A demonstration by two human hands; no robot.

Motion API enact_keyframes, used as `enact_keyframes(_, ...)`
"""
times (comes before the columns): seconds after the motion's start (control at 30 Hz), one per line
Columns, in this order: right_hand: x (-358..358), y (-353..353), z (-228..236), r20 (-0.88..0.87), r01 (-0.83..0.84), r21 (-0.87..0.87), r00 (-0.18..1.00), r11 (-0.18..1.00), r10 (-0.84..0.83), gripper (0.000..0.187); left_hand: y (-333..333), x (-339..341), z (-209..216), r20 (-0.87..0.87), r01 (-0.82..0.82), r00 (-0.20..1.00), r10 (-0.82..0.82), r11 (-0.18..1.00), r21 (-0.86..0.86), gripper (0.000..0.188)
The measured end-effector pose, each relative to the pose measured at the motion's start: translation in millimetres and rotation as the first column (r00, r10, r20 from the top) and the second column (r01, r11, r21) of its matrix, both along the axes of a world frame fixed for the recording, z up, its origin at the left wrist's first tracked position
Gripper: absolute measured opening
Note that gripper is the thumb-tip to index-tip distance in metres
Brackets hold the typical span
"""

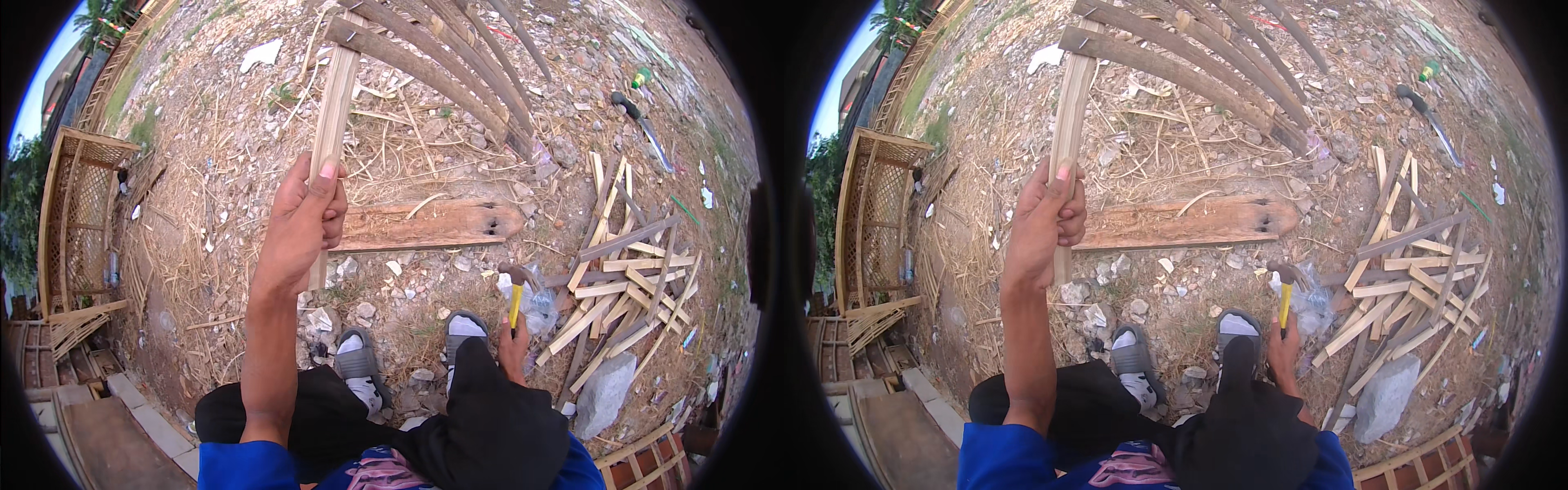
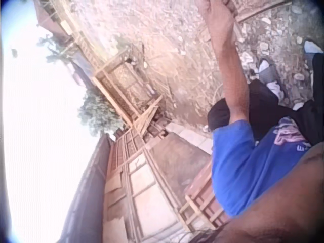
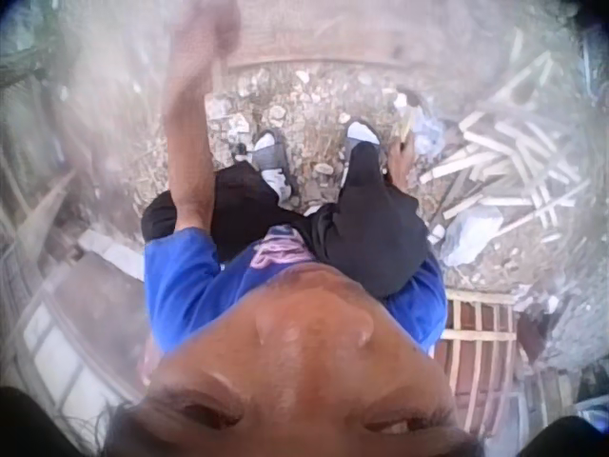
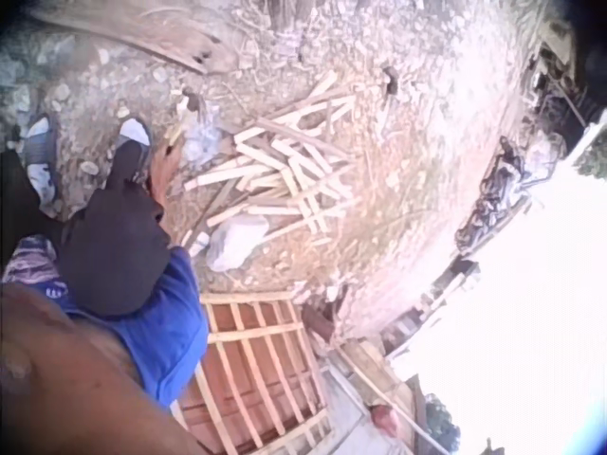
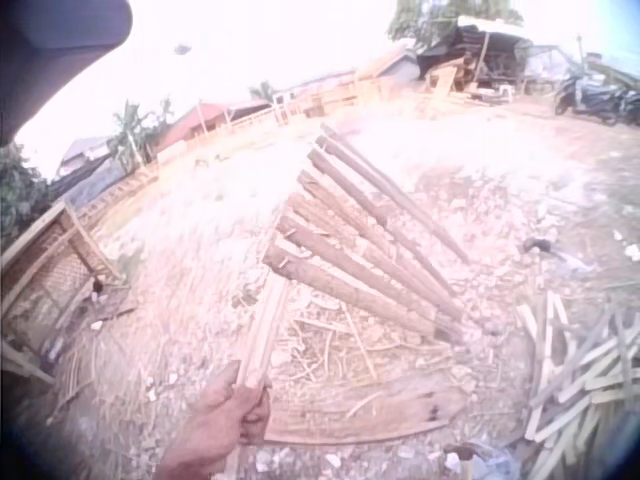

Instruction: The person aligns wooden slats across a board and fastens them by hammering nails through a wooden strip with a hammer.

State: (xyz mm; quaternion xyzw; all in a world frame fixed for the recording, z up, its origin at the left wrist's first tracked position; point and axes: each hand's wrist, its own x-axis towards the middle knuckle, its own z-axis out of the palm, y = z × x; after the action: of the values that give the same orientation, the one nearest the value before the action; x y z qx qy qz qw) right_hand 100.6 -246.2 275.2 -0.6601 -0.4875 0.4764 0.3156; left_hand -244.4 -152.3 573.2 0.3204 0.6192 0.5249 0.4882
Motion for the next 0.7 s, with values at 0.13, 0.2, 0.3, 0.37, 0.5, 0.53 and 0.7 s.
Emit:
enact_keyframes(0.13,13.8,4.0,3.1,-0.067,0.011,-0.082,0.998,0.997,-0.017,0.034,0.0,-4.3,79.3,-0.068,-0.097,0.991,0.112,0.976,0.196,0.029)
enact_keyframes(0.2,18.0,4.4,-8.6,-0.064,-0.007,-0.031,0.998,1.000,0.005,0.037,-5.8,-5.6,102.1,-0.111,-0.090,0.987,0.120,0.967,0.239,0.033)
enact_keyframes(0.3,14.5,10.1,-6.9,-0.039,-0.046,0.028,0.998,0.999,0.047,0.037,-11.9,-7.7,115.3,-0.153,-0.113,0.972,0.180,0.922,0.369,0.040)
enact_keyframes(0.37,14.3,12.3,-3.2,-0.001,-0.086,0.070,0.996,0.994,0.087,0.038,-14.3,0.2,104.1,-0.155,-0.170,0.957,0.247,0.905,0.391,0.040)
enact_keyframes(0.5,10.7,12.5,-5.3,-0.031,-0.091,0.018,0.995,0.996,0.092,0.038,-14.9,13.3,56.6,-0.144,-0.339,0.899,0.413,0.866,0.369,0.032)
enact_keyframes(0.53,9.5,11.8,-7.9,-0.051,-0.092,-0.004,0.994,0.996,0.092,0.038,-12.2,21.3,34.4,-0.205,-0.357,0.874,0.440,0.869,0.344,0.033)
enact_keyframes(0.7,-4.4,6.6,-27.2,-0.090,-0.087,-0.021,0.992,0.996,0.085,0.039,26.9,53.4,-86.9,-0.496,-0.389,0.740,0.454,0.891,0.235,0.034)
